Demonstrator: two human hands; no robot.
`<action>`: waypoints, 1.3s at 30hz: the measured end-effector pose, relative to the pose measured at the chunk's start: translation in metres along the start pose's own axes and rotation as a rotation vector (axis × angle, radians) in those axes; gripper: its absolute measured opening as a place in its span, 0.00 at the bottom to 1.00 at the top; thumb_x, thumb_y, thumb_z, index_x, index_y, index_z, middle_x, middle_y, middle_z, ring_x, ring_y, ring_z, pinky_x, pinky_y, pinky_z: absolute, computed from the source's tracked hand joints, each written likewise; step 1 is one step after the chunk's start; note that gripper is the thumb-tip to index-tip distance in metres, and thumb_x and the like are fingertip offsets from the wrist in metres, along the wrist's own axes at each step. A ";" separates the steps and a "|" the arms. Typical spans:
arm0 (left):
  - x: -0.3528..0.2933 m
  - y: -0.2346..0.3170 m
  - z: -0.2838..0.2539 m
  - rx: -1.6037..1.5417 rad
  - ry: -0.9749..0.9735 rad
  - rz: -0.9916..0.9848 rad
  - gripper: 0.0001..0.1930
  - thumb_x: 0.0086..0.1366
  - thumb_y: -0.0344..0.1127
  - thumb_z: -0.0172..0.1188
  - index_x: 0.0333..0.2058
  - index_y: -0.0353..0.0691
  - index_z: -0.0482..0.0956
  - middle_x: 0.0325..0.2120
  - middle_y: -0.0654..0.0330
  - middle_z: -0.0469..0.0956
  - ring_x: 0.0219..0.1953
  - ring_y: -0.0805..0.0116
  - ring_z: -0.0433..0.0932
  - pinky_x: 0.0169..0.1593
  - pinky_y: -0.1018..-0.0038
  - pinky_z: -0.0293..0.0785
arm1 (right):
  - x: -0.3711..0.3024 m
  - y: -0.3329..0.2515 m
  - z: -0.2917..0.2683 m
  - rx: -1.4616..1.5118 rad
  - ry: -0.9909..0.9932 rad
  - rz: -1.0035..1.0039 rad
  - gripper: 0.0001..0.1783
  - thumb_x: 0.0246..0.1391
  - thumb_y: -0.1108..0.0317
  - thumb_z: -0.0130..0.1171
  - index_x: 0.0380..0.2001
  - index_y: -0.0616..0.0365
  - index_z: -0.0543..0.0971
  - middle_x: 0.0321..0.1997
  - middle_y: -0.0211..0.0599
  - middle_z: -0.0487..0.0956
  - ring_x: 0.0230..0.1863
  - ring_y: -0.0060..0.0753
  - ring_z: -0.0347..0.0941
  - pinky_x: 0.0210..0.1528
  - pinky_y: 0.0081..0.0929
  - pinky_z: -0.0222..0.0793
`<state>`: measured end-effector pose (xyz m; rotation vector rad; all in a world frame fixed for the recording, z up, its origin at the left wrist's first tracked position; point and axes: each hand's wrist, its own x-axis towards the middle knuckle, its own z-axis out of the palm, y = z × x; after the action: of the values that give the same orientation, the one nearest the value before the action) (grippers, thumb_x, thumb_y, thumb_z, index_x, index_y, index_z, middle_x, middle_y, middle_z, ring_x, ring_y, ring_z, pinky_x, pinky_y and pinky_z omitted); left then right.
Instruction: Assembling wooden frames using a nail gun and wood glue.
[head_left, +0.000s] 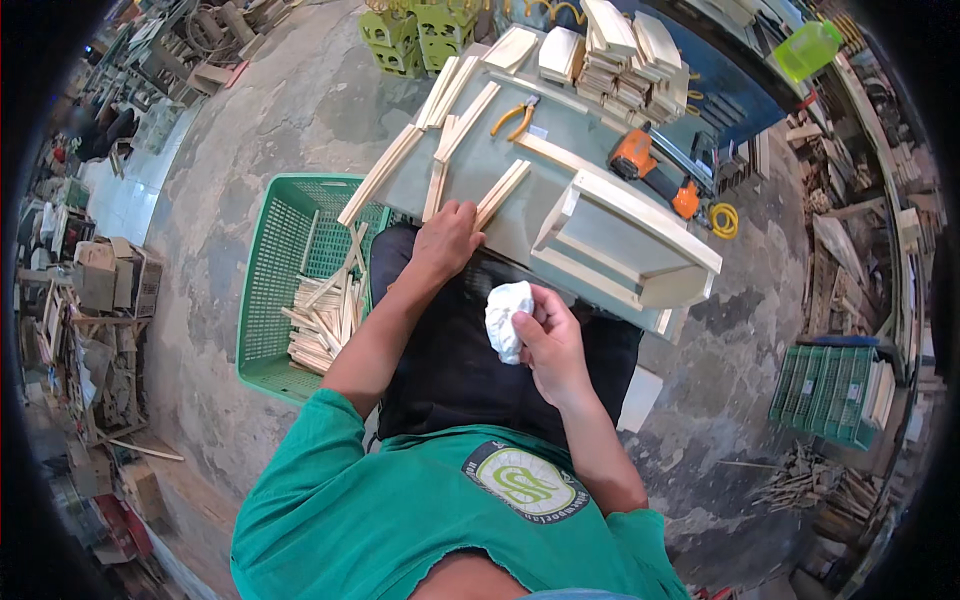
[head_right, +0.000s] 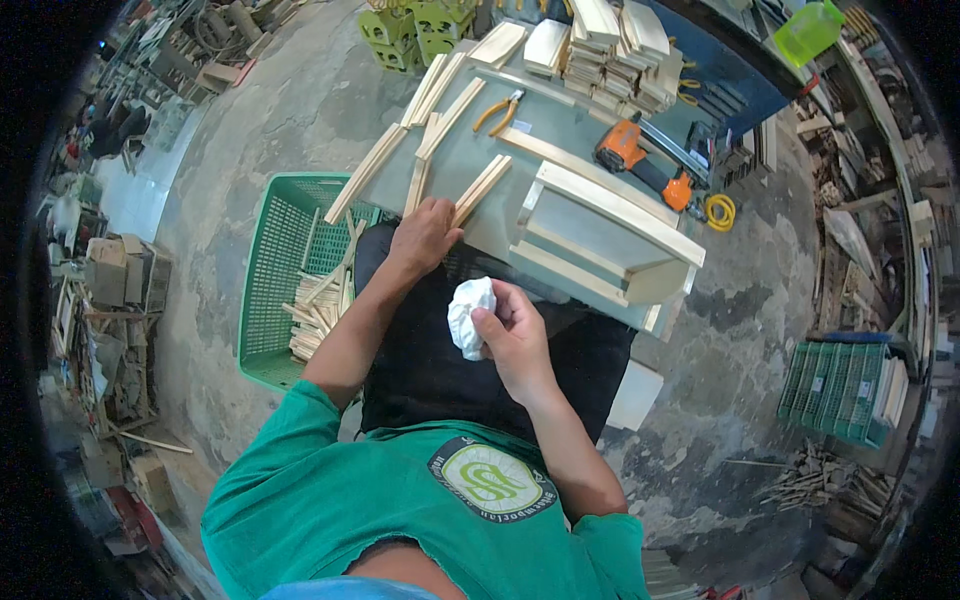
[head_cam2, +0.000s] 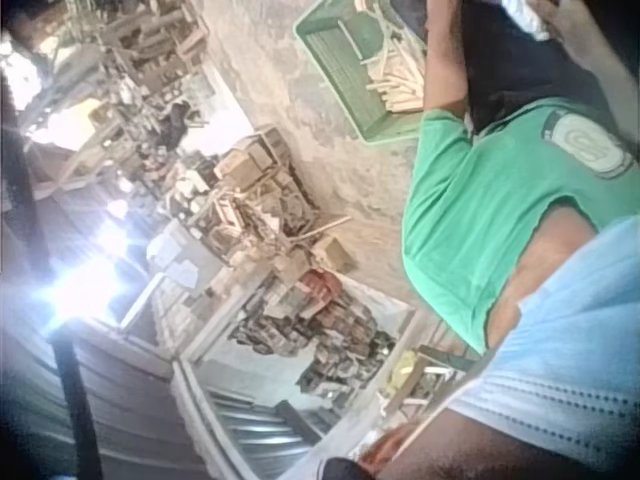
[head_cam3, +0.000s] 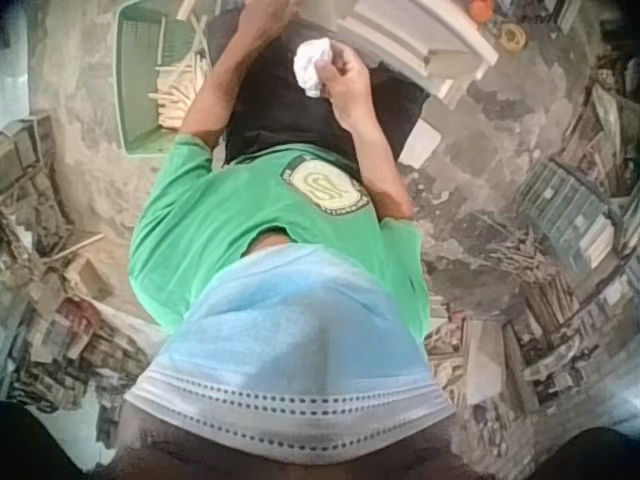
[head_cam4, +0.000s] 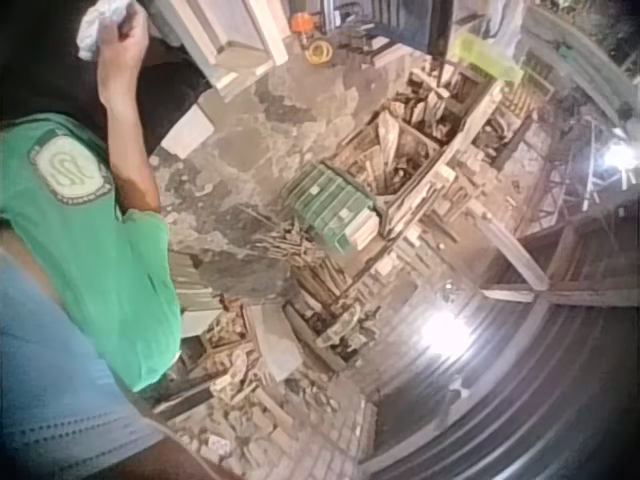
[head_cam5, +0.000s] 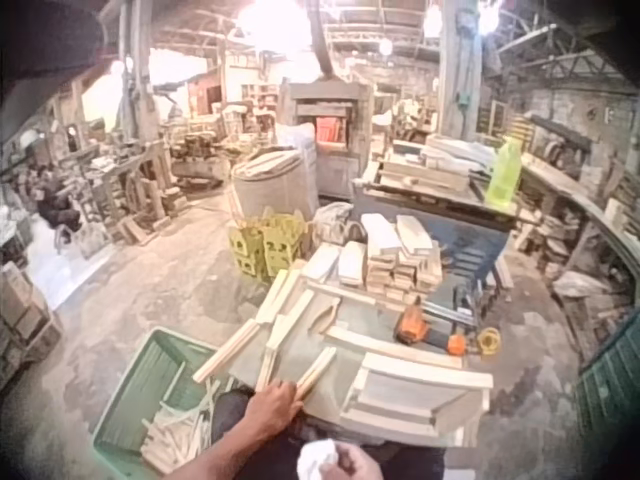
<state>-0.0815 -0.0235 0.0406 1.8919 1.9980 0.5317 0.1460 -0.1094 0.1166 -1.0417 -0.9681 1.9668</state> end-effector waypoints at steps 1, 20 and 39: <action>0.002 -0.005 0.001 0.005 0.030 -0.028 0.18 0.62 0.40 0.69 0.45 0.38 0.75 0.42 0.48 0.79 0.43 0.41 0.81 0.46 0.51 0.79 | 0.011 0.002 0.005 -0.001 0.018 0.004 0.26 0.67 0.61 0.62 0.61 0.63 0.70 0.49 0.35 0.81 0.45 0.21 0.79 0.43 0.22 0.77; -0.060 0.024 -0.088 -0.912 0.317 0.001 0.13 0.69 0.32 0.65 0.48 0.32 0.78 0.31 0.60 0.83 0.30 0.71 0.82 0.39 0.74 0.80 | 0.107 -0.020 0.076 -0.176 -0.048 -0.298 0.21 0.63 0.66 0.66 0.55 0.67 0.77 0.45 0.34 0.82 0.42 0.21 0.77 0.48 0.23 0.75; -0.100 0.127 -0.110 -1.038 -0.086 0.242 0.15 0.71 0.26 0.63 0.54 0.32 0.77 0.39 0.63 0.81 0.39 0.82 0.77 0.46 0.83 0.75 | -0.018 -0.131 -0.054 0.145 0.262 -0.642 0.14 0.66 0.69 0.63 0.52 0.63 0.77 0.37 0.37 0.84 0.30 0.21 0.80 0.34 0.19 0.81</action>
<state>-0.0185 -0.1217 0.1974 1.4084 1.0443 1.2206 0.2313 -0.0465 0.2120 -0.7575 -0.8611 1.3147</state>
